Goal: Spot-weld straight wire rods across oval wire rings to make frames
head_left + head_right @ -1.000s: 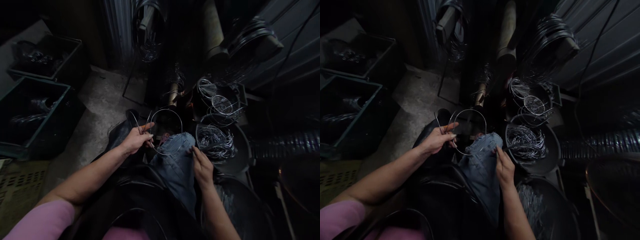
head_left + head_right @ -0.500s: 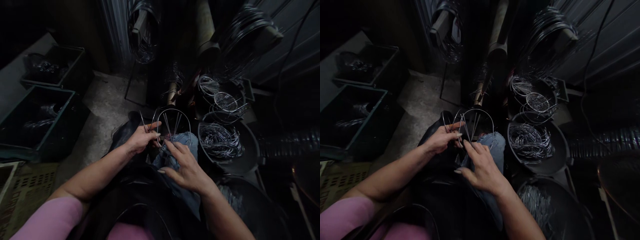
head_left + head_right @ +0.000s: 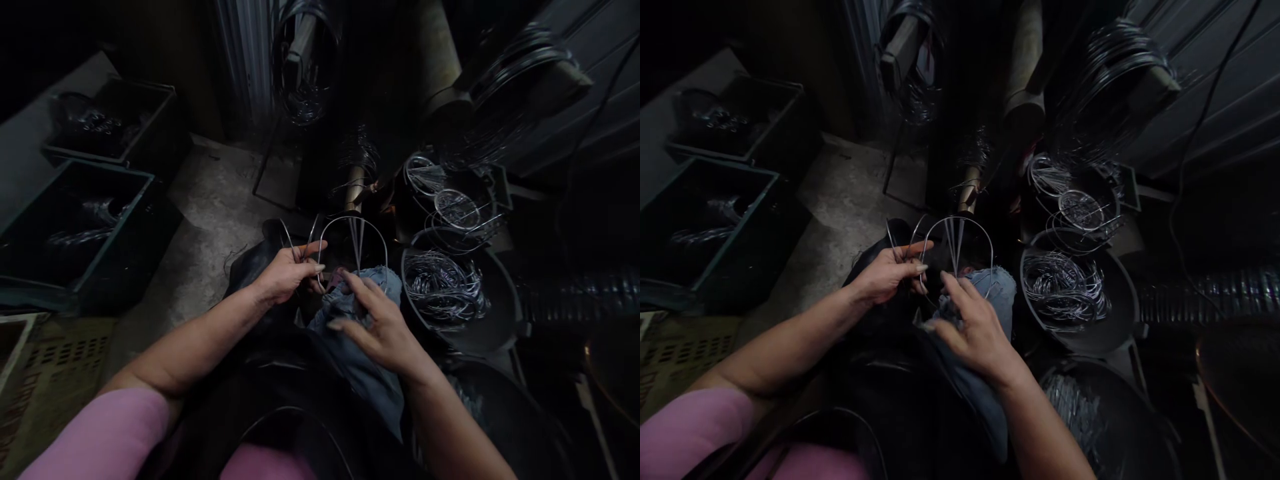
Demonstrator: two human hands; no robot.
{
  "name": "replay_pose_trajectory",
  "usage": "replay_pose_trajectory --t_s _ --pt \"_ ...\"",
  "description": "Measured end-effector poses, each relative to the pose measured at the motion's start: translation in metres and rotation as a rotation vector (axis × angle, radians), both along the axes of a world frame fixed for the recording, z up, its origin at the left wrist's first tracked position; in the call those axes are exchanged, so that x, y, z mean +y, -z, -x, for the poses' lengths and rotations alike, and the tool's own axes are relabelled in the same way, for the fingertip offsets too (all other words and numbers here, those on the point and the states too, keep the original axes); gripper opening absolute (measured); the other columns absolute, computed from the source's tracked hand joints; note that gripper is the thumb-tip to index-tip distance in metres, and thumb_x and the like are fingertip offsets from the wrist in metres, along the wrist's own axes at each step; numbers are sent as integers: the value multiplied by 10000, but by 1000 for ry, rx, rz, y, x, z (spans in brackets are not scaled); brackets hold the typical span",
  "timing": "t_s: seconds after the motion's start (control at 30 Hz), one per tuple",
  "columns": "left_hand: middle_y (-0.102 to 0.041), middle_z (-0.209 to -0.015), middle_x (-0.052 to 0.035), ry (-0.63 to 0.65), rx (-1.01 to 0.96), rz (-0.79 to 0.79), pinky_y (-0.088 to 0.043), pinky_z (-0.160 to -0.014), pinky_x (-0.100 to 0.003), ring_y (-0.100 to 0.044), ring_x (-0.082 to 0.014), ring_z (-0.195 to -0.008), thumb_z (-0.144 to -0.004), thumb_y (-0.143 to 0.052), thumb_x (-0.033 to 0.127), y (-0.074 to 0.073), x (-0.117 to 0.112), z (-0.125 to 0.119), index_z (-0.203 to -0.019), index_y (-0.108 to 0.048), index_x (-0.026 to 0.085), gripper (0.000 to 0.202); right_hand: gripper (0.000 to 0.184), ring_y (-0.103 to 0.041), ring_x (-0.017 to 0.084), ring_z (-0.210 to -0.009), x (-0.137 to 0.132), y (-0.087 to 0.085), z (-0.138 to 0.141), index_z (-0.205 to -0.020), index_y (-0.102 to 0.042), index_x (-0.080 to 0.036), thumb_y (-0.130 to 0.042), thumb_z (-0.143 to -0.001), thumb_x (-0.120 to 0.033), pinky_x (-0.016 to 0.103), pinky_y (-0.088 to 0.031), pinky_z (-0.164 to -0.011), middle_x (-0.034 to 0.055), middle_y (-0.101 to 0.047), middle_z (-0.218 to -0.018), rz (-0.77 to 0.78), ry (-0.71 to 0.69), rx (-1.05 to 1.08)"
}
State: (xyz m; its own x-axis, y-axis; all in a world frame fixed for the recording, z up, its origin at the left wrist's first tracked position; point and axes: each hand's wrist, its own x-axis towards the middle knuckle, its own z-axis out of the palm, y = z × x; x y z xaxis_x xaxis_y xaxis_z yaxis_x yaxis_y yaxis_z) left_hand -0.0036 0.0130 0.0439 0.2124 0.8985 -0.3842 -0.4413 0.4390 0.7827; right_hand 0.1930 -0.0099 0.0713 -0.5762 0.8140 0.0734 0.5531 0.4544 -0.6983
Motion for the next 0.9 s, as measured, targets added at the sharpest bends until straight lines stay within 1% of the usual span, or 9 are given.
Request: replay_pose_trajectory --t_s 0.07,0.1,0.17,0.23,0.33,0.4,0.63,0.8,0.9 --pt "-591 -563 15 -8 -6 12 -482 -467 -247 -595 -139 -449 -694 -638 103 -3 0 0 -1218 -467 102 551 768 -400 269 -1177 -1 -4 4 -1390 -225 -192 -613 -742 -330 445 -385 -924 124 -441 -1283 -60 -88 -146" --pt "-587 -559 19 -10 -12 17 -479 -465 -243 -593 -137 -447 -692 -640 102 -5 0 0 -1218 -469 102 553 778 -397 281 -1177 -1 -4 6 -1391 -217 -185 -614 -740 -342 463 -378 -924 133 -438 -1283 -109 -103 -201" --pt "-572 -546 33 -7 -28 22 -477 -469 -234 -590 -128 -446 -688 -638 94 -8 -1 0 -1214 -474 106 551 695 -457 288 -1105 0 -1 11 -1357 -297 -164 -595 -758 -353 467 -396 -889 148 -490 -1210 -218 -93 -282" --pt "-554 -537 47 2 -49 21 -479 -479 -228 -586 -118 -448 -684 -632 81 -12 -1 -1 -1205 -483 111 543 607 -526 277 -1001 1 3 16 -1312 -369 -138 -566 -783 -363 431 -447 -815 156 -527 -1140 -281 -61 -343" --pt "-539 -528 60 29 -84 21 -481 -484 -221 -570 -101 -437 -670 -629 71 -16 -1 -3 -1183 -503 120 531 540 -581 244 -892 3 6 21 -1295 -382 -115 -505 -823 -347 357 -500 -686 157 -522 -1144 -258 -53 -412" --pt "-537 -528 63 57 -100 27 -474 -474 -214 -560 -95 -429 -659 -636 74 -18 0 -5 -1172 -514 124 530 516 -595 228 -860 3 4 23 -1292 -380 -109 -482 -833 -321 332 -507 -646 156 -516 -1157 -225 -70 -444" --pt "-546 -554 55 90 -87 22 -440 -452 -207 -535 -85 -414 -630 -691 145 -19 11 -13 -1174 -536 141 566 494 -605 215 -839 10 -5 21 -1296 -374 -137 -459 -837 -301 313 -508 -631 152 -536 -1127 -184 -35 -484" --pt "-542 -548 51 99 -104 19 -447 -476 -212 -538 -85 -420 -634 -692 155 -18 20 -17 -1174 -541 140 561 480 -617 219 -806 19 -7 19 -1285 -392 -130 -453 -842 -304 323 -509 -619 158 -534 -1138 -183 -17 -504" --pt "-537 -552 55 78 -131 31 -455 -476 -216 -534 -83 -418 -623 -699 142 -19 26 -18 -1163 -544 136 562 473 -616 217 -803 25 -9 19 -1283 -393 -123 -440 -845 -296 324 -508 -623 161 -530 -1154 -198 -13 -509"
